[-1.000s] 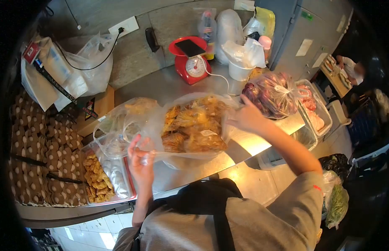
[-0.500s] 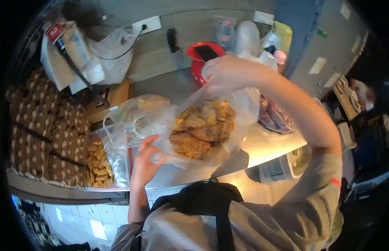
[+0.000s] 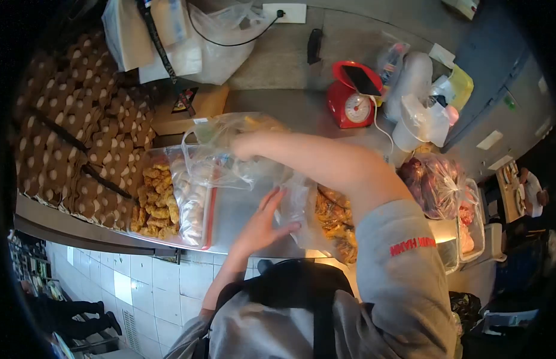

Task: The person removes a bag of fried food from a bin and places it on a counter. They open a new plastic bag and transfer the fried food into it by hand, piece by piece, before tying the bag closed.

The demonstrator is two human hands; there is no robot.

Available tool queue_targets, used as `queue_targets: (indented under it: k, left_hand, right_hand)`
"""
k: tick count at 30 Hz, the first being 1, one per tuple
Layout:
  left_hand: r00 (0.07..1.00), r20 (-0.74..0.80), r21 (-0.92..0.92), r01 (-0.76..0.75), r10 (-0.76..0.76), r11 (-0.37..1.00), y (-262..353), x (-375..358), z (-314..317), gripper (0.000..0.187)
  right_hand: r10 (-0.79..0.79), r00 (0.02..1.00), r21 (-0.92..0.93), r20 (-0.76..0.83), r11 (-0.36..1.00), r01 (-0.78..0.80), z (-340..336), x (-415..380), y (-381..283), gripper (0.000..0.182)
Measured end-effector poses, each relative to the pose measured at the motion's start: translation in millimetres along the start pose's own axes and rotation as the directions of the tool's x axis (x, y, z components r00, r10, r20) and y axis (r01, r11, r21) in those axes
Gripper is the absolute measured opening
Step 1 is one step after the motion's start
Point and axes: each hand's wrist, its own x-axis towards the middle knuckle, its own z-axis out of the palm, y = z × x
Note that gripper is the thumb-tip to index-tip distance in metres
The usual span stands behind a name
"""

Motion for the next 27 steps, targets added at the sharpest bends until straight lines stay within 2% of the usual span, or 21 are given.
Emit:
queue_targets:
  k: [1,2,3,5,7,9,10,11,12,13,15,16,17,18,19,20,21,22,24,25,27]
  left_hand:
    - [0.998,-0.062,0.006,-0.032,0.032,0.999,-11.0,4.1,-0.7,0.069]
    - [0.990,-0.124,0.017,-0.068,0.069,0.998,-18.1,8.9,-5.8,0.067]
    - [0.988,-0.134,0.022,-0.073,0.076,0.997,-20.4,11.4,-18.1,0.067]
    - [0.965,-0.236,-0.004,0.119,-0.116,0.993,-28.8,12.8,-52.6,0.064]
    - [0.877,-0.473,0.375,0.111,0.087,0.920,-66.3,29.5,-78.3,0.061]
    - [0.752,-0.626,0.541,0.227,0.206,0.810,-78.6,58.3,-108.1,0.063]
    - [0.752,-0.623,0.547,0.226,0.212,0.806,-83.4,72.6,-118.5,0.063]
    - [0.764,-0.636,0.485,0.287,0.108,0.826,-88.5,88.8,-128.6,0.065]
    - [0.770,-0.638,0.426,0.347,0.005,0.836,-92.5,103.3,-137.8,0.067]
    - [0.772,-0.636,0.436,0.337,0.021,0.834,-97.4,115.6,-145.3,0.067]
    - [0.802,-0.543,0.180,0.403,-0.251,0.897,-110.3,139.1,-154.4,0.072]
    - [0.812,-0.529,0.191,0.397,-0.246,0.898,-126.9,152.5,-158.5,0.072]
    - [0.867,-0.401,0.094,0.361,-0.296,0.928,-149.2,168.6,-164.7,0.071]
    - [0.910,-0.259,-0.010,0.334,-0.325,0.943,-165.8,180.6,-164.6,0.071]
    - [0.919,-0.238,-0.002,0.323,-0.314,0.946,-177.0,185.2,-156.8,0.071]
    - [0.955,-0.203,0.144,0.248,-0.217,0.958,-182.8,187.3,-148.7,0.067]
    - [0.981,-0.153,0.283,0.162,-0.122,0.945,-188.4,191.4,-143.4,0.063]
    - [0.985,-0.132,0.284,0.146,-0.112,0.948,-183.1,194.4,-142.8,0.063]
    - [0.968,0.119,0.118,0.208,-0.222,0.971,-165.0,196.7,-144.4,0.055]
    - [0.965,0.174,0.028,0.197,-0.199,0.980,-165.2,201.3,-149.2,0.050]
    - [0.967,0.208,-0.138,0.176,-0.145,0.975,-158.2,202.3,-156.6,0.040]
  right_hand:
    - [-0.058,0.997,-0.073,-0.054,0.996,0.054,23.4,9.8,18.0,0.017]
    - [0.254,0.967,0.063,-0.020,0.966,-0.252,-5.2,-11.3,3.7,0.019]
    - [0.533,0.844,0.184,0.053,0.826,-0.533,-34.8,-35.5,-11.8,0.021]
    - [0.716,0.698,0.269,0.000,0.672,-0.690,-25.8,-36.5,13.1,0.026]
    - [0.713,0.701,0.283,0.006,0.672,-0.685,-28.8,-22.6,36.9,0.030]
    - [0.712,0.702,0.308,0.019,0.663,-0.682,-23.2,-13.6,45.3,0.036]
    - [0.654,0.756,0.341,-0.028,0.717,-0.608,-17.4,-10.6,47.7,0.042]
    - [0.593,0.801,0.365,-0.083,0.766,-0.529,-20.8,-9.5,48.1,0.048]
    - [0.598,0.796,0.367,-0.096,0.764,-0.530,-21.6,-10.2,45.4,0.048]
    - [0.634,0.771,0.337,-0.067,0.741,-0.581,-25.1,-14.1,36.1,0.051]
    - [0.677,0.735,0.310,-0.041,0.708,-0.635,-33.9,-11.4,37.5,0.053]
    - [0.599,0.797,0.232,0.084,0.766,-0.600,-34.1,-5.6,41.4,0.045]
    - [0.515,0.830,0.163,0.214,0.819,-0.550,-30.4,-3.0,44.5,0.037]
    - [0.530,0.819,0.172,0.218,0.805,-0.567,-15.6,-0.6,48.4,0.037]
    - [0.492,0.870,0.210,0.034,0.847,-0.487,6.0,4.0,54.9,0.038]
    - [0.439,0.885,0.222,-0.154,0.888,-0.402,8.7,0.5,54.8,0.039]
    - [0.460,0.875,0.228,-0.152,0.878,-0.422,8.2,-2.6,59.1,0.039]
    - [0.428,0.894,0.232,-0.136,0.891,-0.391,-11.0,-10.9,53.3,0.040]
    - [0.412,0.904,0.226,-0.113,0.897,-0.380,-60.7,-43.2,30.3,0.039]
    - [0.434,0.894,0.216,-0.110,0.889,-0.404,-79.6,-60.9,19.8,0.037]
    - [0.458,0.828,0.357,-0.323,0.869,-0.342,-78.0,-90.0,41.2,0.035]
